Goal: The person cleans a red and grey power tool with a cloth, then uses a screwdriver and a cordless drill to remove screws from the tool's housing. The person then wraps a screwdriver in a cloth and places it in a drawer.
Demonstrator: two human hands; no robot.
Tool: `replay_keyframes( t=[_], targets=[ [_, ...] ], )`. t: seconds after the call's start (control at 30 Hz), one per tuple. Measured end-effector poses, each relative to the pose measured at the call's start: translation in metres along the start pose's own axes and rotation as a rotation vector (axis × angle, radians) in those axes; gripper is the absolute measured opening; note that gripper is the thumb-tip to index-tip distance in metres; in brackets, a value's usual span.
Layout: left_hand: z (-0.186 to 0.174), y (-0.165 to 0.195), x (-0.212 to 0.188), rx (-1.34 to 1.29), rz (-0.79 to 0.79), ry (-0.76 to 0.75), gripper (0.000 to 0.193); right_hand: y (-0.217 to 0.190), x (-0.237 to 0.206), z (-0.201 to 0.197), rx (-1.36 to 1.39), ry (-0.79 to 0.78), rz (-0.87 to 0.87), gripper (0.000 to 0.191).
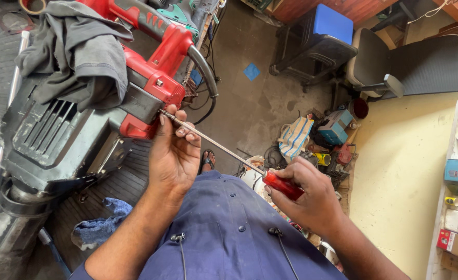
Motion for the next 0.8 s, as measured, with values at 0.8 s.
replay_keyframes(
  t=[0.8],
  targets=[
    [0.009, -0.018, -0.017, 0.36, -0.137, -0.127, 0.021, 0.004, -0.034, 0.011, -0.479, 0.37, -0.347, 0.028]
  ],
)
Point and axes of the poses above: each hand's wrist, its own x-axis towards the middle knuckle, its own z-axis out of the palm, y = z × x, the point moved 3 cm from there along x, towards the middle knuckle, and after that the axes turned 11 degrees about -x, right-handed, at the moved point
